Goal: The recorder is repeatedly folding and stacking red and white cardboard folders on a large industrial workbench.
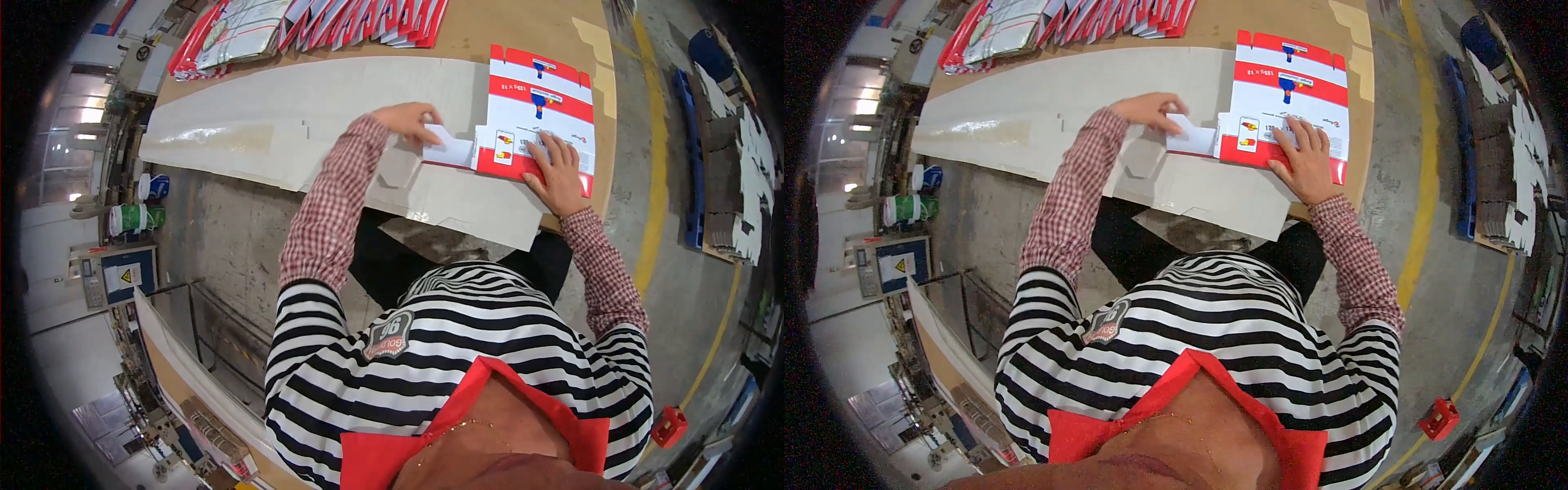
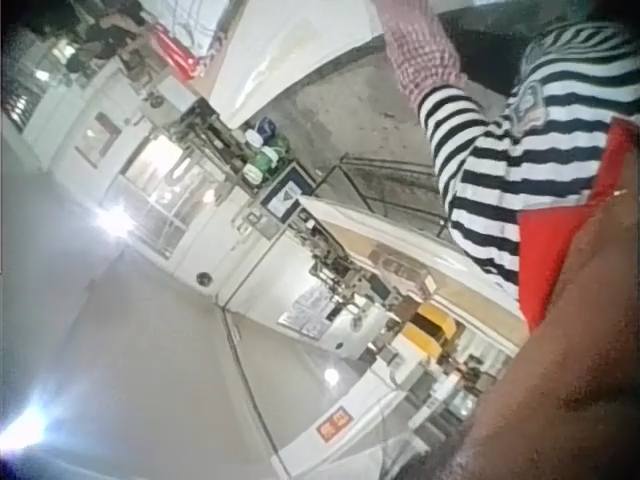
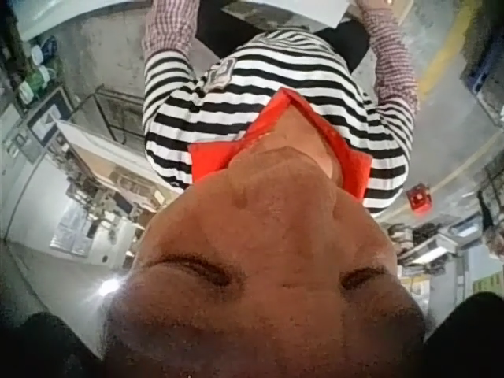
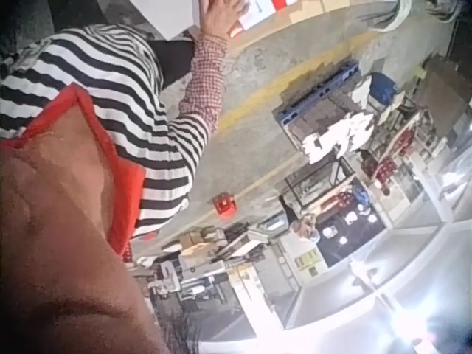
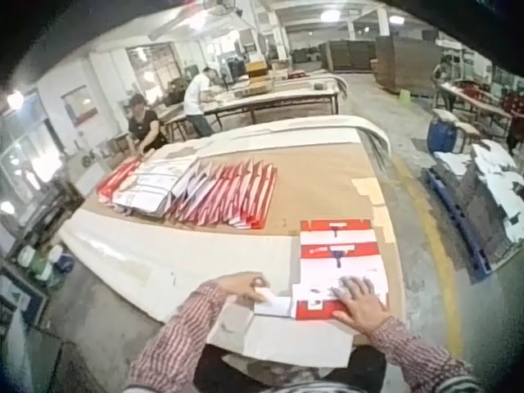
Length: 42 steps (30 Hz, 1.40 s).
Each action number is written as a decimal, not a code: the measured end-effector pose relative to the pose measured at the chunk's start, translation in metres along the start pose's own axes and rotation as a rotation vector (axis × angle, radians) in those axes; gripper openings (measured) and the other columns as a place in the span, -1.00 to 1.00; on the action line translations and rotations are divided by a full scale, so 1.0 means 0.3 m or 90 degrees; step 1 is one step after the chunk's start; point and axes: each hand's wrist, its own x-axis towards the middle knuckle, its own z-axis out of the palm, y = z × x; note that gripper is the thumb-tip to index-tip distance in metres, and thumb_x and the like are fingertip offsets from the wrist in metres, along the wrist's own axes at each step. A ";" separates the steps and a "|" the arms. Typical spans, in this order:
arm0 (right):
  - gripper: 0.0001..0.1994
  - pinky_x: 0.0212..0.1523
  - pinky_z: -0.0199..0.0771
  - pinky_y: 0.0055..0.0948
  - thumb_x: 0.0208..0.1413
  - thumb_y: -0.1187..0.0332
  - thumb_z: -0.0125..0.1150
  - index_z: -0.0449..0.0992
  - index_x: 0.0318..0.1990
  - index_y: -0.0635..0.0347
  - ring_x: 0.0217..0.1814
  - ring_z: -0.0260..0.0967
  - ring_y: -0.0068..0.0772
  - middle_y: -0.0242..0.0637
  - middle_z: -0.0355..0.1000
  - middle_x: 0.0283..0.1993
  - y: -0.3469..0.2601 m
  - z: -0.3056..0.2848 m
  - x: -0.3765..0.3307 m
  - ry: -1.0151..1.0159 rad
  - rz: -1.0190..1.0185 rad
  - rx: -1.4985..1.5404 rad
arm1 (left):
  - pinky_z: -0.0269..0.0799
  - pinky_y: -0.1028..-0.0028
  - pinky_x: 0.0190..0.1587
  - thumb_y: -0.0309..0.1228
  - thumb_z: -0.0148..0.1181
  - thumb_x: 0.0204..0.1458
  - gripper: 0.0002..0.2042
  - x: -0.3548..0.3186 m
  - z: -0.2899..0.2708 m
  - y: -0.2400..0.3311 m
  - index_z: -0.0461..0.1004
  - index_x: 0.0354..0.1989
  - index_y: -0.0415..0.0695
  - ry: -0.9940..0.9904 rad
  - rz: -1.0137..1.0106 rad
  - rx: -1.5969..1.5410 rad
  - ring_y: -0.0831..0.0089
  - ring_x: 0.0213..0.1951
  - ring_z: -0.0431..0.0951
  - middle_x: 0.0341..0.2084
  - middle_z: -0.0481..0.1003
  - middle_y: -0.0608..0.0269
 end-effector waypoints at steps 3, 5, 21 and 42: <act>-0.53 0.15 0.11 -0.11 -0.03 0.11 0.22 0.38 0.01 0.15 0.13 0.16 -0.13 -0.16 0.27 0.05 0.005 -0.011 0.013 -0.064 0.023 0.146 | 0.39 0.43 -0.31 -0.27 0.38 -0.21 -0.67 -0.106 0.076 -0.070 0.47 -0.34 -0.23 -0.014 -0.109 -0.181 0.45 -0.36 0.50 -0.54 0.49 0.22; -0.54 0.04 0.22 -0.17 -0.06 0.15 0.26 0.40 -0.04 0.21 0.01 0.23 -0.14 -0.18 0.30 -0.08 -0.011 -0.008 0.071 -0.023 0.003 0.188 | 0.41 0.43 -0.33 -0.39 0.35 -0.21 -0.71 -0.123 0.184 -0.039 0.44 -0.32 -0.22 0.236 -0.112 -0.039 0.38 -0.37 0.52 -0.52 0.50 0.23; -0.46 0.05 0.28 -0.24 -0.04 0.03 0.23 0.41 0.11 -0.01 0.01 0.20 -0.16 -0.15 0.20 0.21 -0.180 0.079 0.255 -0.138 -0.192 0.302 | 0.00 0.10 0.26 -0.34 0.03 0.03 -0.44 -0.426 0.243 -0.110 0.10 0.24 -0.19 0.203 0.267 0.549 0.28 0.26 0.13 0.22 0.16 0.14; -0.48 0.13 0.25 -0.24 -0.03 0.06 0.23 0.41 0.12 0.00 0.06 0.20 -0.17 -0.18 0.20 0.22 -0.179 0.086 0.247 -0.146 -0.166 0.329 | -0.03 0.13 0.29 -0.09 0.13 0.00 -0.30 -0.383 0.234 -0.100 0.07 0.25 -0.19 0.128 0.268 0.716 0.18 0.24 0.16 0.20 0.15 0.00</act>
